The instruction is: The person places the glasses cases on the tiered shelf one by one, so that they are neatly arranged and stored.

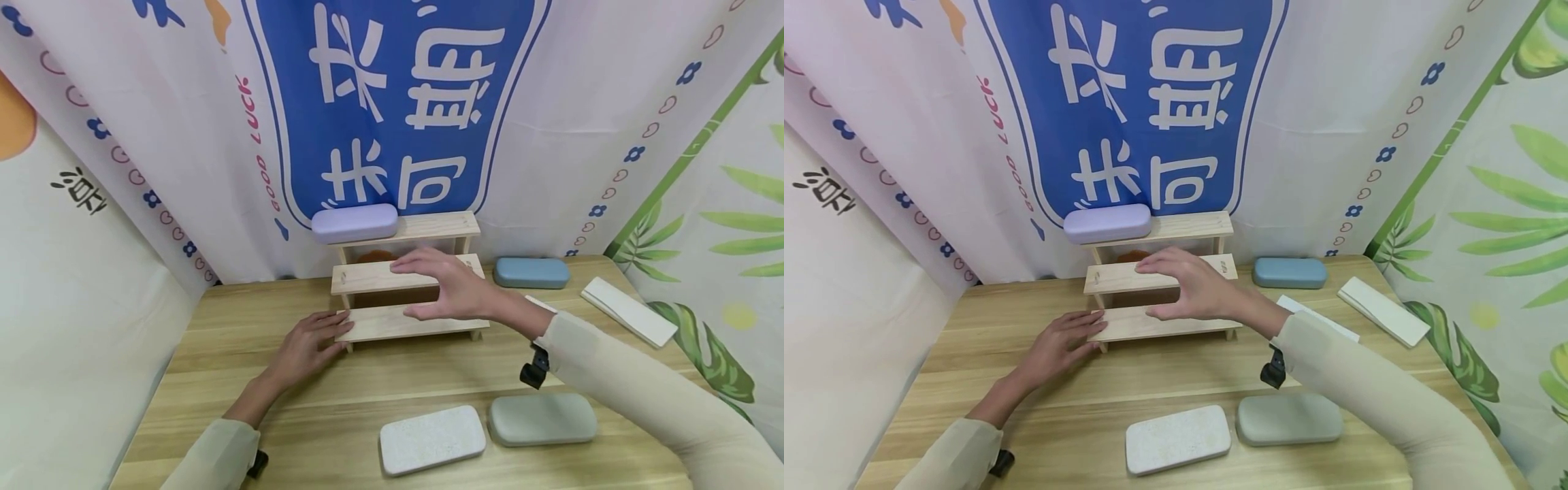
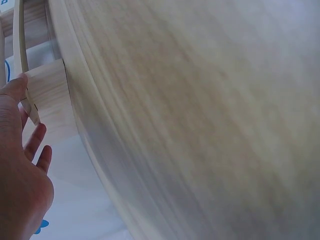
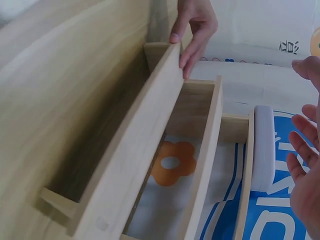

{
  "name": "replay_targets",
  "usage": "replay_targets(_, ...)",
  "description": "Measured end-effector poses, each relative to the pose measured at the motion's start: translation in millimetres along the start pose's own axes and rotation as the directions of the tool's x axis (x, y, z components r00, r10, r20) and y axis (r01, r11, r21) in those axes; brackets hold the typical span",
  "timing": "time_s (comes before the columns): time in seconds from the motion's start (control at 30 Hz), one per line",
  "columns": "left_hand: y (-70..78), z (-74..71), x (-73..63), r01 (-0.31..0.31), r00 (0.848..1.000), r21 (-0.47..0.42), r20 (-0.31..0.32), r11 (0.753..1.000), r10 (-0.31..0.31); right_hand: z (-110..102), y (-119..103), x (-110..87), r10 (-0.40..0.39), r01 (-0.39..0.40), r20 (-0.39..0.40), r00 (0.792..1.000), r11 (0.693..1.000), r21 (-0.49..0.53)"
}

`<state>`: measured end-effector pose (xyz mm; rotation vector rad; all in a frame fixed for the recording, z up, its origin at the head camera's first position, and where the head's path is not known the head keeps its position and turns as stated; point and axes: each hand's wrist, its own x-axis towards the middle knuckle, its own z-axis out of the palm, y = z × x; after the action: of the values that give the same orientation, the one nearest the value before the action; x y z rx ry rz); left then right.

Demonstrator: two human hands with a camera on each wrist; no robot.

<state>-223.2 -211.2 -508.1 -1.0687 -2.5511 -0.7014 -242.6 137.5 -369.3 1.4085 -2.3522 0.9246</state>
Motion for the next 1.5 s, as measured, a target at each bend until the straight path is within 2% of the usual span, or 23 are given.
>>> replay_targets(0.67, -1.1, 2.2, -1.1, -0.013, 1.0, 0.008, -0.016, 1.0, 0.013, 11, -12, -71.2, 0.007, -0.009, 0.075, 0.997, 0.999, 0.034)
replay_targets(1.03, -1.7, 2.9, -1.5, 0.005, 1.0, 0.0, -0.007, 1.0, -0.005, 21, -22, -108.6, 0.049, -0.052, 0.104, 0.993, 0.998, 0.024)
replay_targets(1.5, -2.0, 3.4, -1.0, 0.011, 1.0, -0.009, -0.004, 1.0, -0.011, 38, -29, -140.7, 0.009, -0.014, 0.121, 0.993, 0.999, 0.045)
